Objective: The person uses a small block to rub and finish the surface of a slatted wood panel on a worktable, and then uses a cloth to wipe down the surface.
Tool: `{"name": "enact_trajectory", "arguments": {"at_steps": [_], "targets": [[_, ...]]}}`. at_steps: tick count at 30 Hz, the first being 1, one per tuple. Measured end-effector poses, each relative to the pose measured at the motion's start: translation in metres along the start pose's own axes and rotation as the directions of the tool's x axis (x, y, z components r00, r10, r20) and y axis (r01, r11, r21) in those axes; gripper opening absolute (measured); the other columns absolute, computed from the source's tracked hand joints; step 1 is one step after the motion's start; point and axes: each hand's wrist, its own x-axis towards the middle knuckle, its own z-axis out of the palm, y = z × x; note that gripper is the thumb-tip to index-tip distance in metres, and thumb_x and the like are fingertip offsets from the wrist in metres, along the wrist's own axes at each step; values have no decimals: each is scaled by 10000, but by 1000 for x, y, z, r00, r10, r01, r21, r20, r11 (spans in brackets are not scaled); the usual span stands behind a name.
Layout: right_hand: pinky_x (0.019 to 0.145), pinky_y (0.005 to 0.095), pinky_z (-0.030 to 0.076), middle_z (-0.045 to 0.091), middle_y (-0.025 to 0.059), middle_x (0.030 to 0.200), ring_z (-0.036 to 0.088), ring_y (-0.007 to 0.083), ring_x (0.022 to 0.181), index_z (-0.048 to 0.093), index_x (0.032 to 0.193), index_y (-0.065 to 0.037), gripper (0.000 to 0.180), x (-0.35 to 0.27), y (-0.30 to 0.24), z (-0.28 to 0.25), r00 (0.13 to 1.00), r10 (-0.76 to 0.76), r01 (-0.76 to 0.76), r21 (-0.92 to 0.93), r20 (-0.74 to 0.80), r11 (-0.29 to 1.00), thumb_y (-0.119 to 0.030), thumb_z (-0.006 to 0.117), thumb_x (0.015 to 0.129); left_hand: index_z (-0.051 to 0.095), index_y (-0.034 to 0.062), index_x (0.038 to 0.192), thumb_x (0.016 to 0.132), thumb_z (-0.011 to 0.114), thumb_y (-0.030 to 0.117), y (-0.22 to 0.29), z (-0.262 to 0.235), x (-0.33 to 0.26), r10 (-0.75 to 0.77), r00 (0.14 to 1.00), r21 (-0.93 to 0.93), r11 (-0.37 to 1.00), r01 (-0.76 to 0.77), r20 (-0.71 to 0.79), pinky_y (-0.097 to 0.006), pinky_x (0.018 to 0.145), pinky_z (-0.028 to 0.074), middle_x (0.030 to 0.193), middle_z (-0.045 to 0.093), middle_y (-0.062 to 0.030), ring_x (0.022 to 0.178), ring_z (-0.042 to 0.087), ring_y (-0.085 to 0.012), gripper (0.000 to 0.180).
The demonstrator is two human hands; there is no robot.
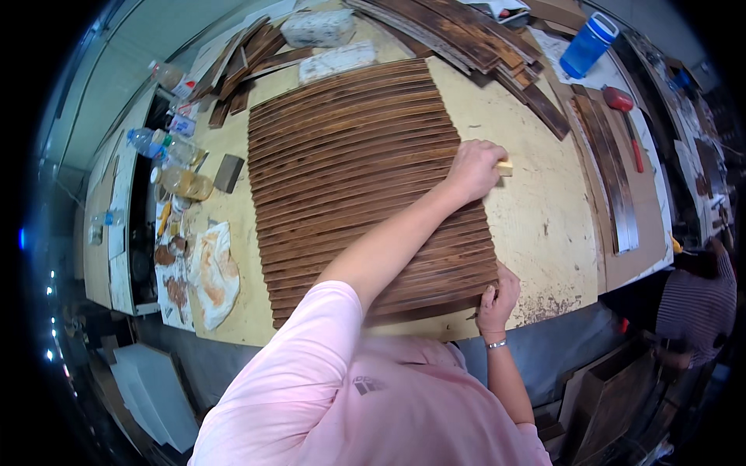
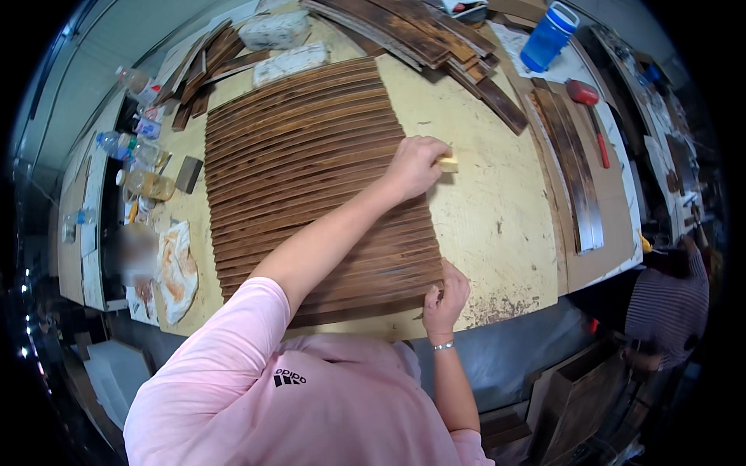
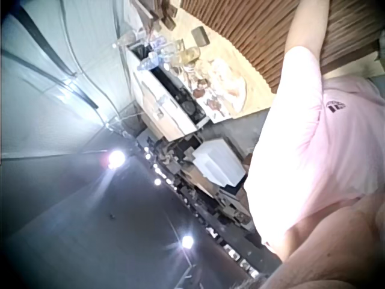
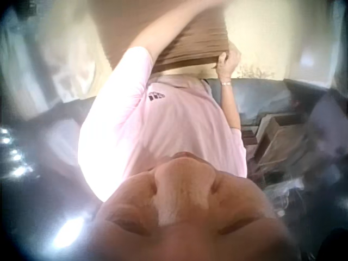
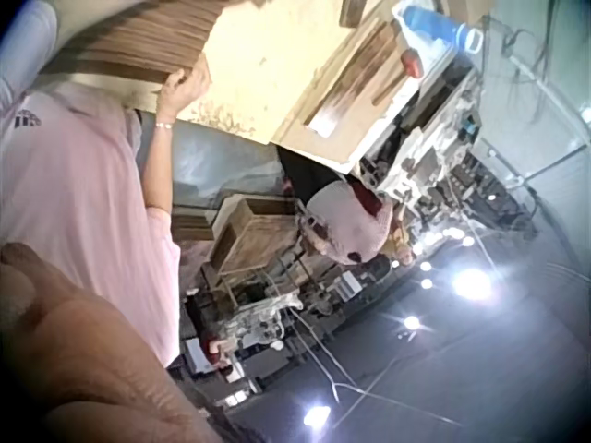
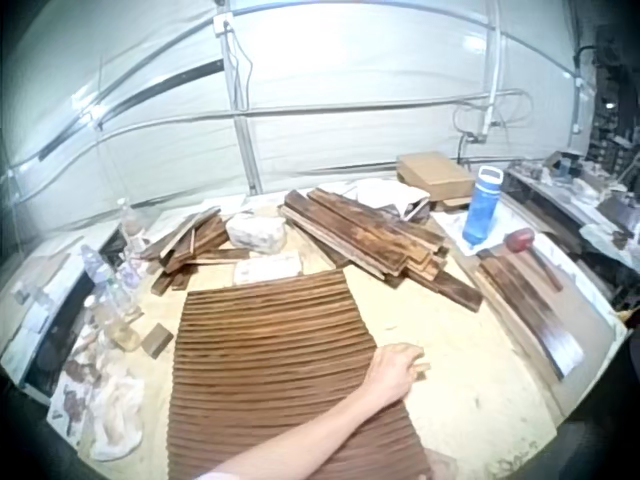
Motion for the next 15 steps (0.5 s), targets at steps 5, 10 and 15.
{"name": "enact_trajectory", "arguments": {"at_steps": [5,10,15], "targets": [[1089,466,371,631,157,1334,547,349,1218,591,1357,-2,515,0,-2,-2,1000,17,-17,-13,2,1000,-256,516,915,737,90,1038,816,637,33,11,-5,-3,214,974,78,975,-208,-72,-443,983,465,1082,700,-92,1056,638,-309,251],[1094,460,368,639,141,1346,551,335,1225,594,1357,-1,527,-1,1,0,1000,30,-30,8,6,1000,-258,535,901,725,183,1173,777,659,-22,-50,-89,-70,147,985,257,952,-165,87,-439,969,468,1223,671,-54,1112,613,-283,450],[1091,456,374,639,144,1347,552,331,1222,604,1348,2,517,-1,4,0,1000,15,-15,20,-9,1000,-255,539,904,713,106,1103,743,644,-23,-82,-196,-178,-25,999,370,928,41,-47,-444,963,490,1174,680,-78,1086,623,-316,388]]}}
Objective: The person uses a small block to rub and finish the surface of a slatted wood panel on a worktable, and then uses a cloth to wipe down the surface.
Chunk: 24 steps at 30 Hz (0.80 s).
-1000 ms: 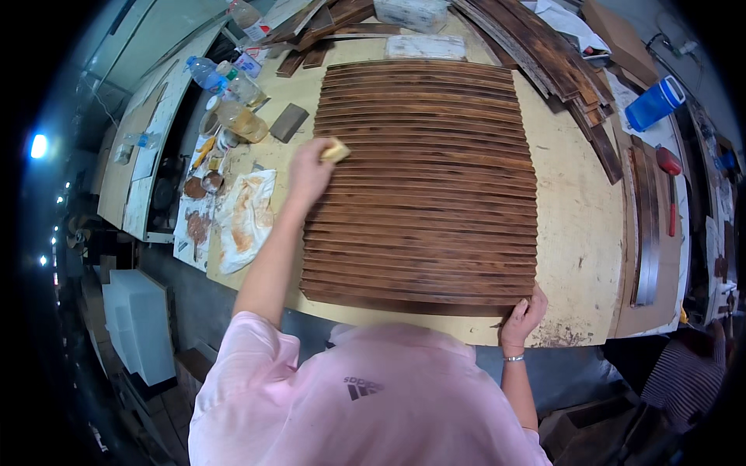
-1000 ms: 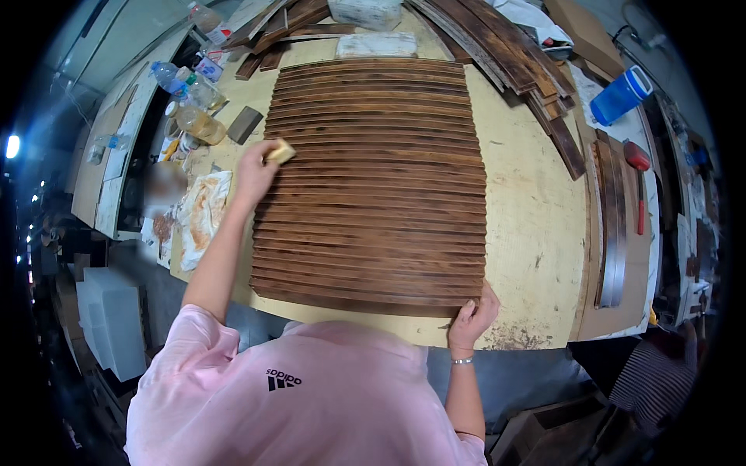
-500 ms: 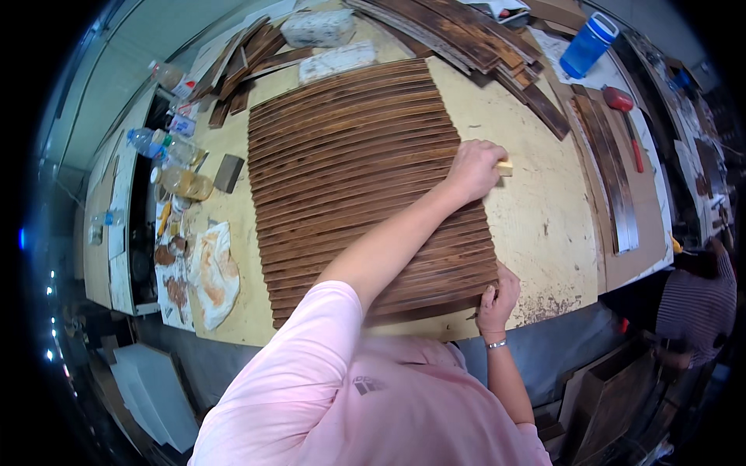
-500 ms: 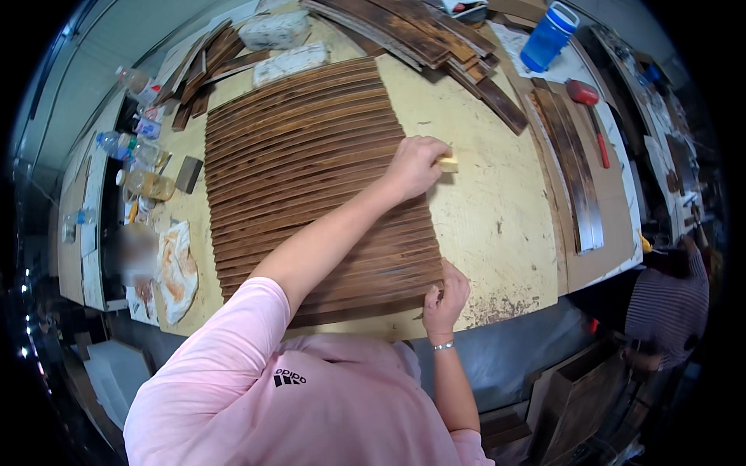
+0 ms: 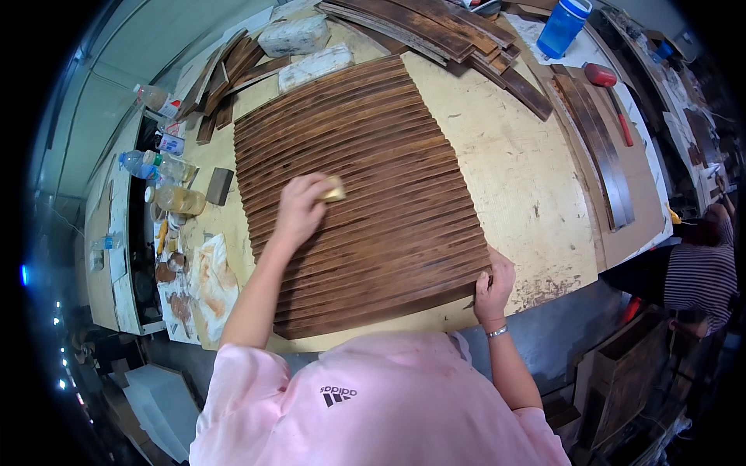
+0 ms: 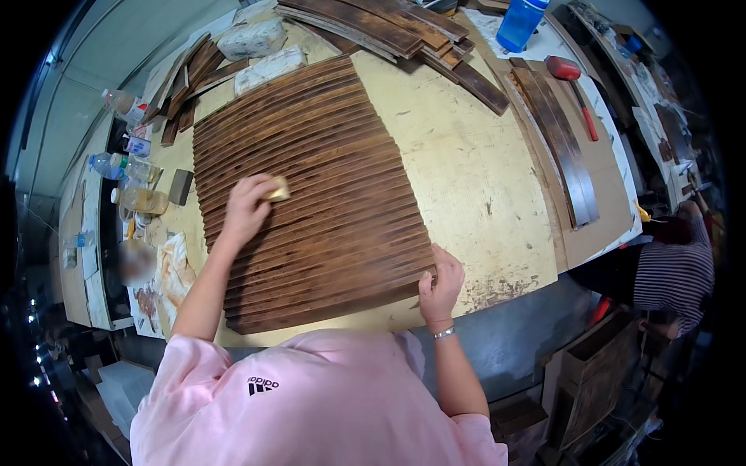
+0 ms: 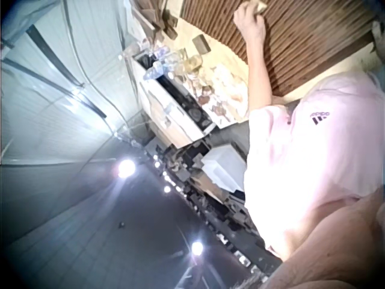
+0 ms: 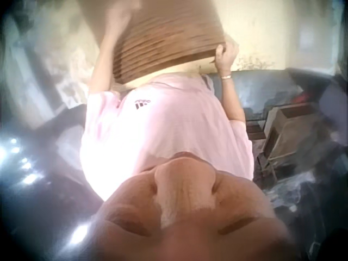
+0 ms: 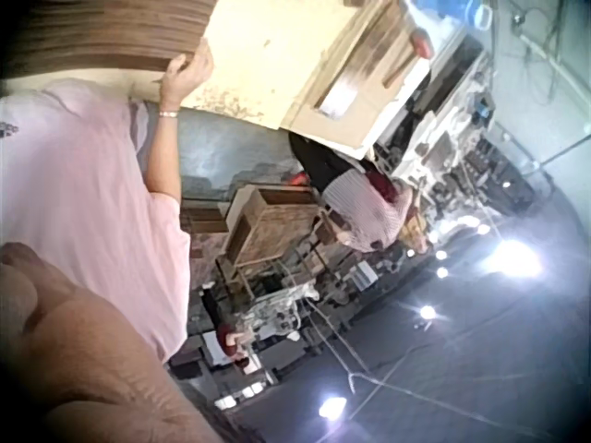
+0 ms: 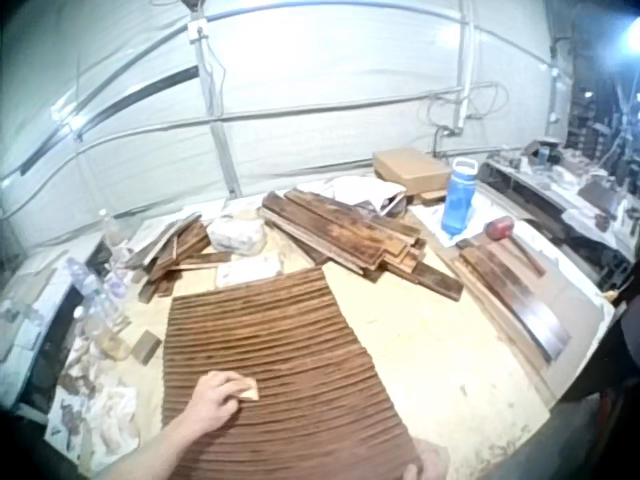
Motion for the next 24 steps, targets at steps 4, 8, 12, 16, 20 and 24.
{"name": "enact_trajectory", "arguments": {"at_steps": [4,8,12,16,20,24], "targets": [[1098,450,367,636,142,1357,556,328,1210,607,1347,7,504,0,1,-1,1000,-6,6,46,6,999,-253,549,920,707,57,1102,746,595,-52,-53,-58,-92,-332,939,-39,943,329,-88,-411,1038,473,1187,677,-137,1143,617,-341,389],[1071,429,413,647,168,1293,576,323,1170,631,1303,23,415,5,1,-8,999,6,-14,176,47,984,-208,517,977,709,41,1124,758,583,-57,-98,-104,-169,-580,802,65,803,592,-140,-414,1050,465,1171,678,-157,1137,619,-345,399],[1044,407,458,648,190,1230,598,316,1140,645,1271,24,333,43,25,-17,997,13,-32,234,82,972,-129,492,1018,705,38,1151,790,611,-37,-108,-118,-182,-702,682,-5,698,716,-206,-404,1034,477,1172,685,-155,1135,632,-315,380],[1057,427,452,663,199,1244,582,348,1171,638,1271,38,369,117,31,-13,986,-111,102,77,122,992,-130,560,952,698,42,1183,831,632,-17,-72,-89,-101,-550,811,-93,834,543,-201,-392,1016,489,1183,688,-144,1141,641,-288,363],[1084,454,430,626,151,1367,533,338,1272,605,1320,-13,395,197,36,34,940,-246,270,-74,237,960,-181,558,966,686,60,1226,825,634,-26,-34,-31,11,-272,958,-96,960,263,-87,-407,1041,480,1209,677,-150,1165,624,-330,414],[1130,452,377,573,111,1444,499,317,1317,566,1383,-65,423,245,17,78,894,-342,391,-134,290,911,-204,542,984,693,108,1225,822,597,-62,14,25,114,-27,999,-92,995,29,17,-422,1053,467,1245,652,-130,1212,579,-347,447]]}}
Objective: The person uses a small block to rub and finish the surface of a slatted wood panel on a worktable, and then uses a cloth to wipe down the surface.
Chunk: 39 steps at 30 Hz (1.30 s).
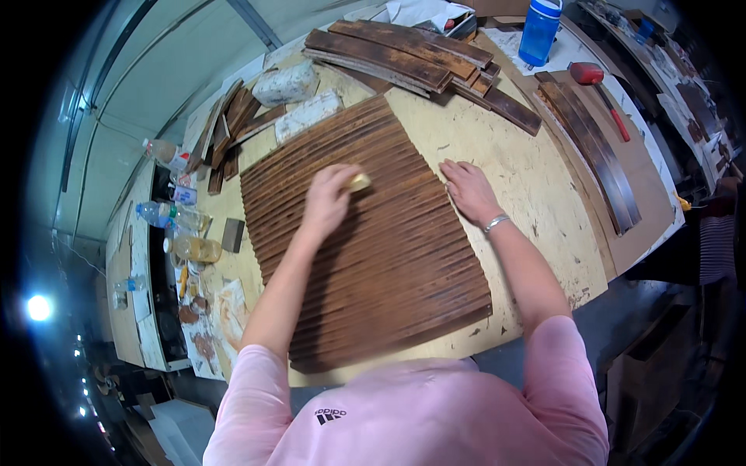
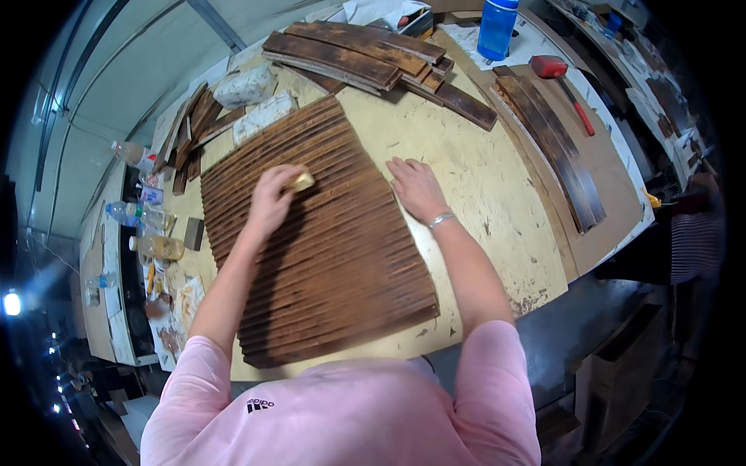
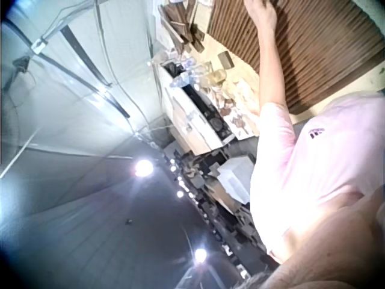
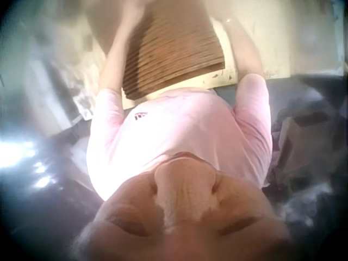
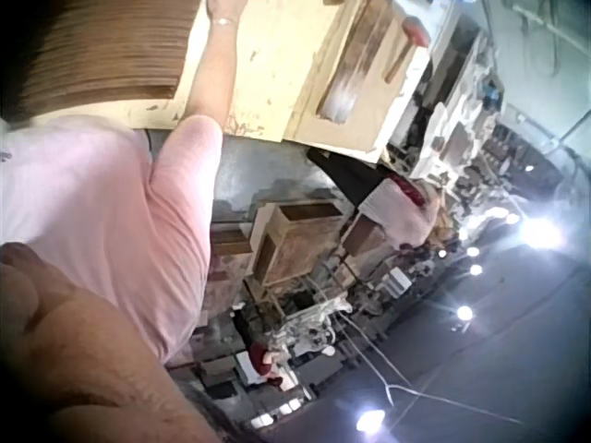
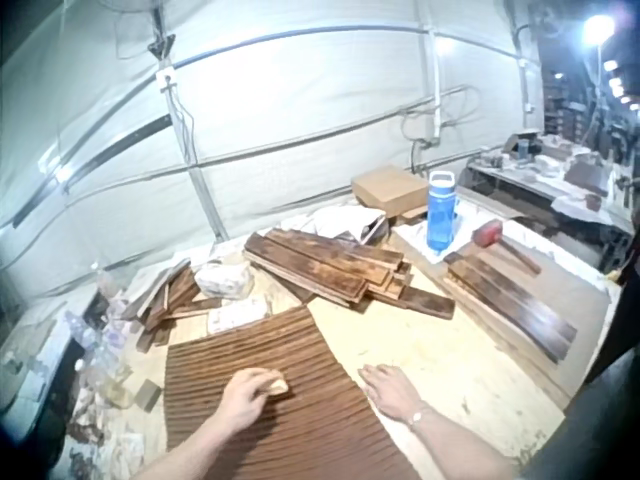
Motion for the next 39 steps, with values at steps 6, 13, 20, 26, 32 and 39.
{"name": "enact_trajectory", "arguments": {"at_steps": [6,13,20,26,32,39], "targets": [[1172,463,328,527,50,1503,455,272,1378,570,1399,-107,429,8,6,20,999,40,-37,-93,24,995,-208,537,983,704,120,1216,817,614,-88,46,70,111,166,984,-47,985,-164,56,-418,1009,484,1209,652,-111,1153,586,-335,459],[1179,453,321,542,33,1495,464,247,1379,573,1400,-112,434,12,2,22,998,64,-62,-63,30,996,-200,536,976,723,141,1200,816,590,-104,7,81,115,144,981,12,989,-147,131,-422,1002,491,1213,657,-90,1142,587,-327,474],[1190,453,312,528,29,1518,464,241,1390,567,1413,-124,440,11,8,24,996,85,-83,-68,26,994,-187,526,979,740,183,1191,799,575,-125,-91,-32,-11,-87,995,220,972,77,38,-396,1016,491,1207,680,-80,1135,601,-313,525],[1197,457,307,525,23,1520,458,239,1399,572,1407,-129,429,15,2,26,996,88,-85,-71,30,994,-177,523,983,750,122,1183,733,551,-144,-187,-150,-144,-507,848,366,768,526,-156,-419,971,504,1123,694,-155,1088,635,-357,559],[1194,452,312,524,23,1521,460,244,1397,576,1401,-136,427,12,6,26,993,113,-111,-57,35,992,-166,535,977,698,129,1271,850,580,-93,-131,-83,-28,-282,943,195,929,315,-178,-401,1012,511,1249,657,-154,1156,626,-344,490],[1157,428,354,565,20,1468,496,243,1344,589,1388,-140,444,15,0,21,998,55,-55,-68,-7,996,-126,592,945,714,144,1212,876,591,-46,-7,81,145,156,988,18,988,-156,-4,-402,1016,507,1229,662,-109,1173,614,-304,405]]}}
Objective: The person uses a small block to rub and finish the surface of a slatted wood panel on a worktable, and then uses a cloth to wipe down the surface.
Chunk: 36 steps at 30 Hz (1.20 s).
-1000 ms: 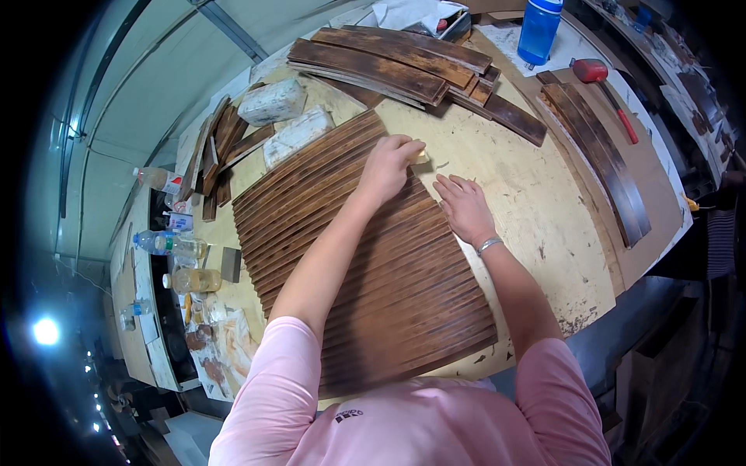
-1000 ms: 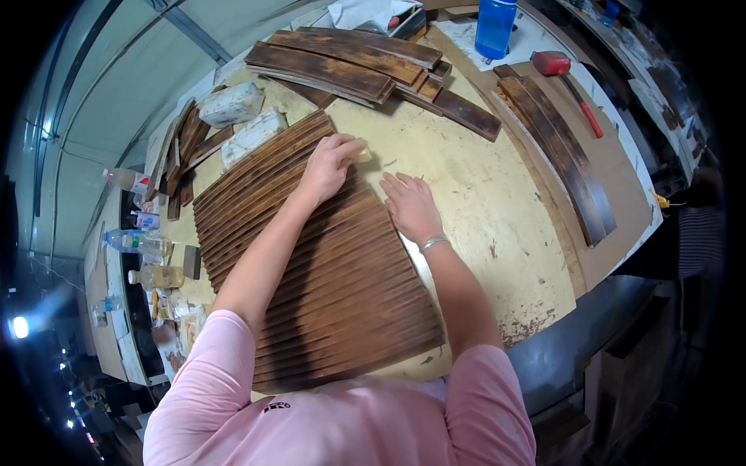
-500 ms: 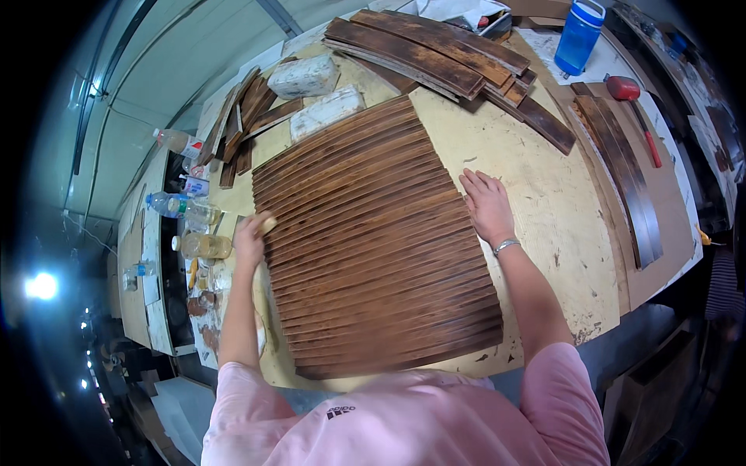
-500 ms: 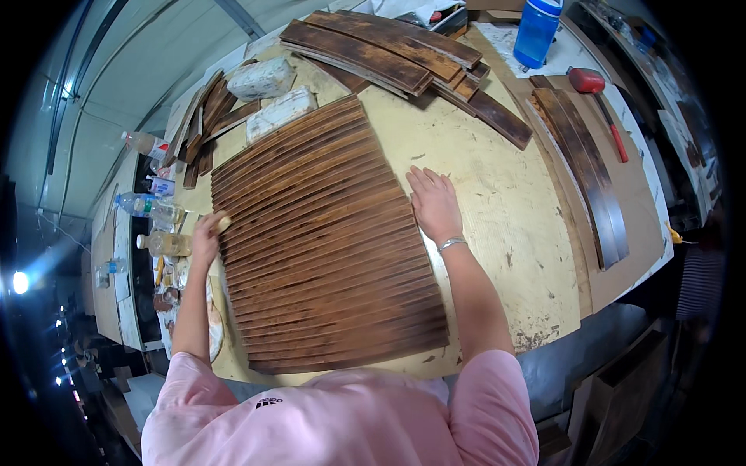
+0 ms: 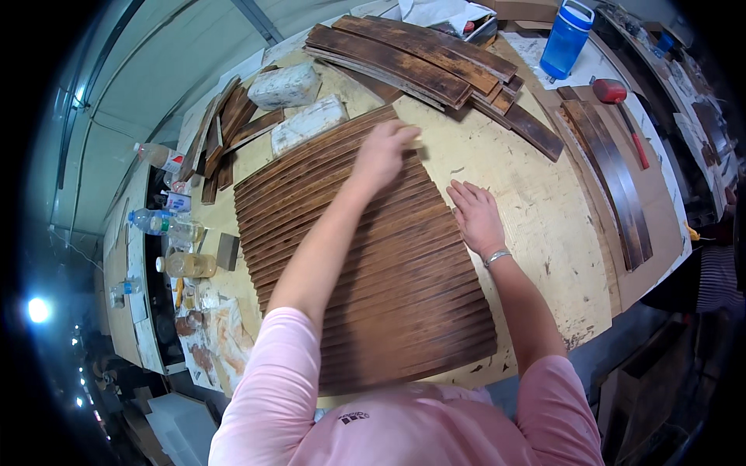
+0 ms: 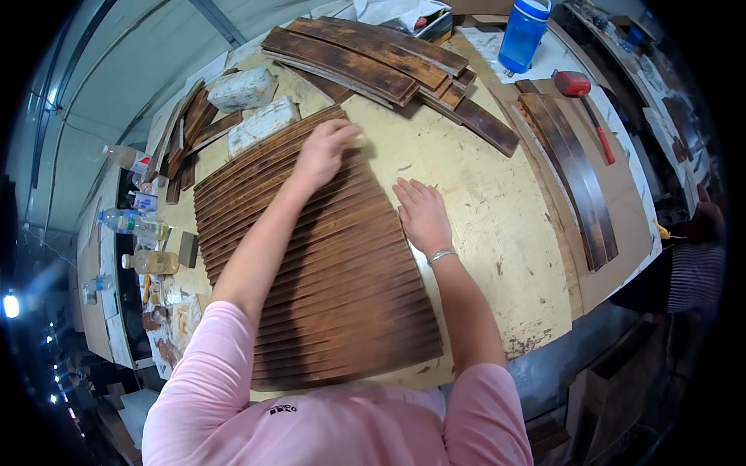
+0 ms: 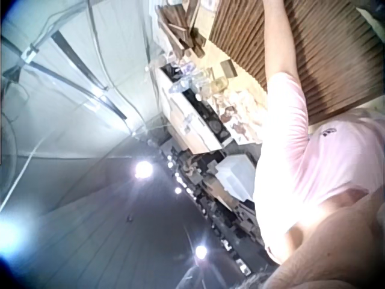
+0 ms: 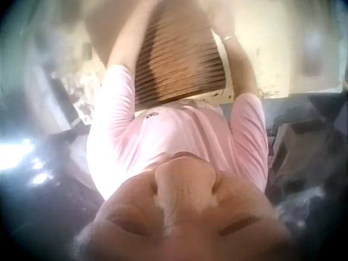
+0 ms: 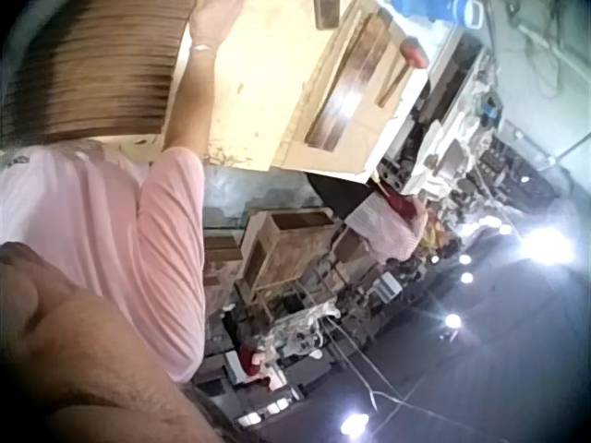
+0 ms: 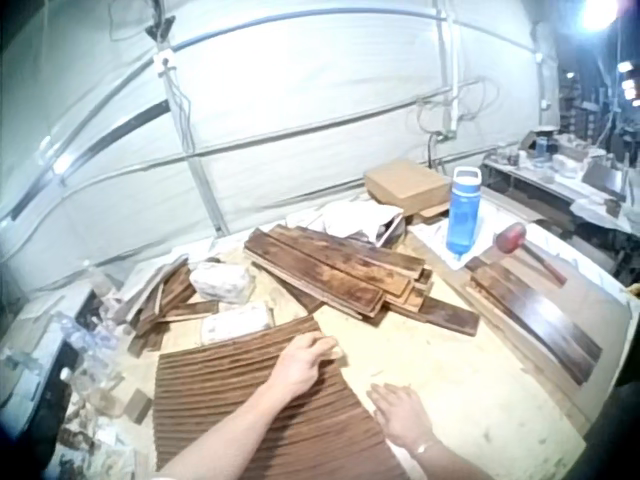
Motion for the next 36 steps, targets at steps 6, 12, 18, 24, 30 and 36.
{"name": "enact_trajectory", "arguments": {"at_steps": [6,12,18,24,30,36], "targets": [[1183,447,323,546,16,1486,476,221,1372,575,1389,-142,440,-2,5,3,1000,17,-17,13,20,1000,-159,572,949,732,127,1151,789,622,-90,-30,-14,-19,-40,996,45,998,37,73,-407,996,505,1188,677,-106,1147,606,-319,436],[1182,435,333,550,9,1489,475,234,1374,581,1408,-154,455,-1,4,0,998,51,-51,-5,29,999,-124,579,954,728,139,1191,764,515,-164,-129,-131,-169,-317,948,235,922,307,4,-400,1043,472,1225,661,-127,1188,597,-320,565],[1192,451,317,537,16,1506,461,238,1392,580,1406,-132,446,1,-1,5,999,25,-25,2,40,1000,-145,551,961,757,84,1086,746,502,-137,-187,-238,-307,-649,716,455,573,682,-257,-424,977,498,1134,692,-154,1101,624,-372,479],[1189,452,323,542,14,1499,461,239,1392,581,1403,-134,448,-1,2,1,998,40,-40,-15,44,999,-139,566,955,735,114,1192,786,524,-167,-118,-141,-153,-265,925,267,902,338,-274,-413,1019,496,1193,690,-144,1161,623,-338,537],[1173,453,342,548,18,1492,474,245,1380,586,1394,-141,453,1,1,0,999,9,-9,-12,41,1000,-126,583,942,725,132,1197,807,576,-136,-31,-5,3,-25,998,57,998,29,-62,-395,1055,488,1255,658,-130,1201,595,-329,497],[1165,447,343,551,16,1490,476,241,1378,590,1392,-148,455,1,3,0,999,14,-14,-12,46,1000,-124,581,938,739,134,1160,801,560,-133,-48,-3,0,-28,1000,76,997,29,-5,-411,1039,495,1206,675,-112,1178,601,-325,482]]}}
